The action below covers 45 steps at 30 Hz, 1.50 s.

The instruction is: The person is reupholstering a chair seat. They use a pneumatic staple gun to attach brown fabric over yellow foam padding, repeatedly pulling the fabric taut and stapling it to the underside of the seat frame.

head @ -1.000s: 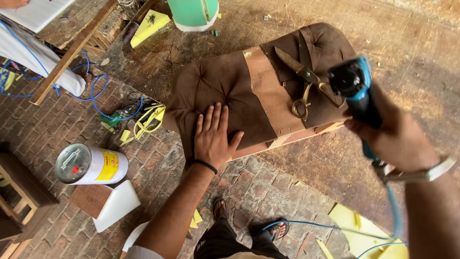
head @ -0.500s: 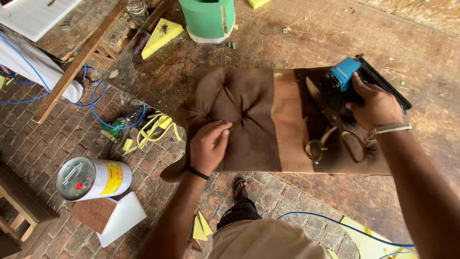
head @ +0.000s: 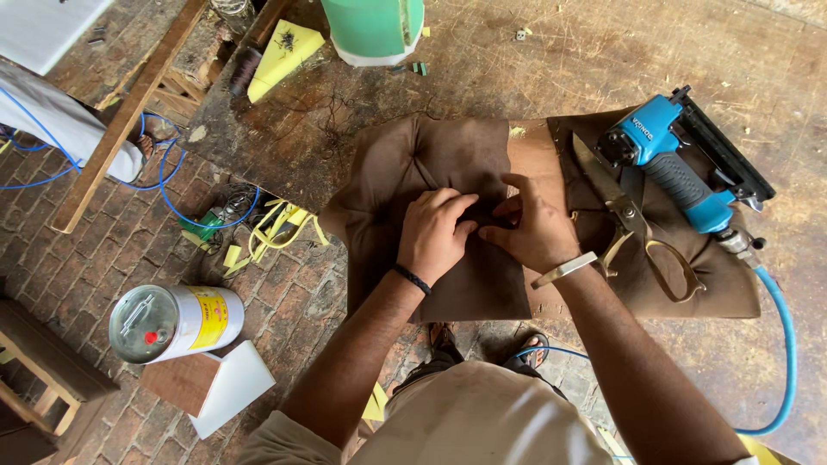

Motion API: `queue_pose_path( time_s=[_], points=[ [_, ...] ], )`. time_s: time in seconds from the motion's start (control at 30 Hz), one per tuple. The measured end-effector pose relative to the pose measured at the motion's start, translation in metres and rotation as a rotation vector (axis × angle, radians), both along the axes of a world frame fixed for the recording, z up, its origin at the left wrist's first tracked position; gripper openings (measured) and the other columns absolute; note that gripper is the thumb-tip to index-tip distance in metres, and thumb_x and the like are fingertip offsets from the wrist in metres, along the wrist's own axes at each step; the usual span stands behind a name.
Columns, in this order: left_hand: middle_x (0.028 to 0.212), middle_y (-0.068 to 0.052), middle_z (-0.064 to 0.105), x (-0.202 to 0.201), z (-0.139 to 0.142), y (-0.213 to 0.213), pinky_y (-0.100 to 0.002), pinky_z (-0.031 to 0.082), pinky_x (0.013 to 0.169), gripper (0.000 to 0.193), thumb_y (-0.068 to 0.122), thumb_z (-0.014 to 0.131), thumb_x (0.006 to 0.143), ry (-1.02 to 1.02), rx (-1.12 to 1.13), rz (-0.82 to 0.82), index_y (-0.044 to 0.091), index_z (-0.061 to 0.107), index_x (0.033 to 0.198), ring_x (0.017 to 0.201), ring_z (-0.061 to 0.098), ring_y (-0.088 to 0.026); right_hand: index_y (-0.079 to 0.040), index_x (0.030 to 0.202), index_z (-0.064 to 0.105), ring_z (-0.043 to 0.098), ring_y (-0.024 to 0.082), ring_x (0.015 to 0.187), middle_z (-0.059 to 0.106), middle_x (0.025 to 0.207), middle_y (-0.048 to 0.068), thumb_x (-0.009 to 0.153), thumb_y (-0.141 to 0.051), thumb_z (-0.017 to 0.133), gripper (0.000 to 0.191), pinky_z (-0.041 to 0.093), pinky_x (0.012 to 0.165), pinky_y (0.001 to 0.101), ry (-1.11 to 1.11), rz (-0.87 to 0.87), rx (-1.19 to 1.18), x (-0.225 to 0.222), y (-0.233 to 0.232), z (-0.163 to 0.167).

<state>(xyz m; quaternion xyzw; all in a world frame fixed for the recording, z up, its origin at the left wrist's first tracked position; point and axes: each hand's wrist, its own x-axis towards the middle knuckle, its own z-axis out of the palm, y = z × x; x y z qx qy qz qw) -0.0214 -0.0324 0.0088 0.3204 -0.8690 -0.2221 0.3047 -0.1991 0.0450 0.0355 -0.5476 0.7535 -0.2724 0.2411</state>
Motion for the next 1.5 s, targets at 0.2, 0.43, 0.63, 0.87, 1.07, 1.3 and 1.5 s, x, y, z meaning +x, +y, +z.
queue_pose_path(
  time_s=[0.2, 0.43, 0.63, 0.87, 1.07, 1.3, 1.5],
  points=[
    [0.107, -0.006, 0.071, 0.001, 0.000, 0.000, -0.042, 0.051, 0.091, 0.038, 0.014, 0.084, 0.079, -0.010, 0.024, 0.008, 0.010, 0.074, 0.115, 0.102, 0.066, -0.029, -0.006, 0.148, 0.033, 0.074, 0.029, 0.096, 0.070, 0.108, 0.014, 0.073, -0.027, 0.088, 0.096, 0.062, 0.070, 0.0394, -0.368, -0.196, 0.114, -0.012, 0.005, 0.009],
    [0.109, -0.005, 0.072, 0.001, 0.004, 0.004, -0.042, 0.051, 0.092, 0.041, 0.014, 0.083, 0.077, -0.009, -0.002, 0.037, 0.012, 0.075, 0.117, 0.103, 0.067, -0.029, -0.011, 0.149, 0.039, 0.073, 0.017, 0.084, 0.077, 0.089, 0.011, 0.078, -0.026, 0.089, 0.089, 0.054, 0.071, 0.0294, -0.179, -0.033, 0.121, -0.007, -0.001, 0.005],
    [0.101, -0.006, 0.072, -0.014, 0.005, 0.002, -0.044, 0.051, 0.085, 0.031, 0.019, 0.084, 0.078, -0.087, 0.018, 0.035, 0.010, 0.075, 0.106, 0.094, 0.069, -0.028, -0.008, 0.128, 0.066, 0.071, 0.010, 0.087, 0.077, 0.092, 0.008, 0.079, -0.003, 0.085, 0.053, 0.057, 0.074, 0.0257, -0.545, -0.158, -0.159, -0.015, -0.003, -0.029],
    [0.088, -0.003, 0.074, -0.027, -0.001, -0.008, -0.041, 0.055, 0.067, 0.004, 0.014, 0.074, 0.085, -0.172, 0.063, 0.048, 0.016, 0.077, 0.086, 0.078, 0.072, -0.027, -0.009, 0.117, 0.075, 0.076, 0.013, 0.087, 0.080, 0.096, 0.008, 0.082, -0.013, 0.084, 0.037, 0.059, 0.077, 0.0284, -0.302, -0.124, -0.146, -0.012, 0.007, -0.035],
    [0.081, -0.001, 0.073, -0.034, 0.000, -0.020, -0.041, 0.055, 0.063, 0.008, 0.024, 0.074, 0.084, -0.209, 0.150, 0.009, 0.017, 0.078, 0.081, 0.072, 0.071, -0.025, -0.012, 0.099, 0.081, 0.077, 0.023, 0.078, 0.079, 0.091, 0.010, 0.082, -0.030, 0.084, 0.025, 0.061, 0.071, 0.0360, -0.016, -0.034, -0.086, -0.014, -0.005, -0.024],
    [0.132, -0.010, 0.064, -0.006, 0.011, 0.018, -0.047, 0.046, 0.106, 0.035, 0.025, 0.063, 0.098, -0.244, -0.053, -0.007, 0.007, 0.066, 0.128, 0.121, 0.062, -0.030, -0.016, 0.097, 0.082, 0.076, 0.029, 0.075, 0.077, 0.085, 0.012, 0.085, -0.037, 0.081, 0.024, 0.060, 0.073, 0.0412, 0.076, -0.168, 0.119, -0.006, -0.014, -0.018],
    [0.158, -0.014, 0.046, -0.001, 0.011, 0.038, -0.056, 0.016, 0.125, 0.068, 0.039, 0.059, 0.092, -0.396, -0.010, -0.073, 0.001, 0.051, 0.148, 0.152, 0.032, -0.034, -0.015, 0.096, 0.082, 0.074, 0.035, 0.084, 0.076, 0.089, 0.016, 0.086, -0.038, 0.075, 0.026, 0.060, 0.080, 0.0454, 0.143, -0.156, 0.166, -0.009, -0.019, -0.013]
  ],
)
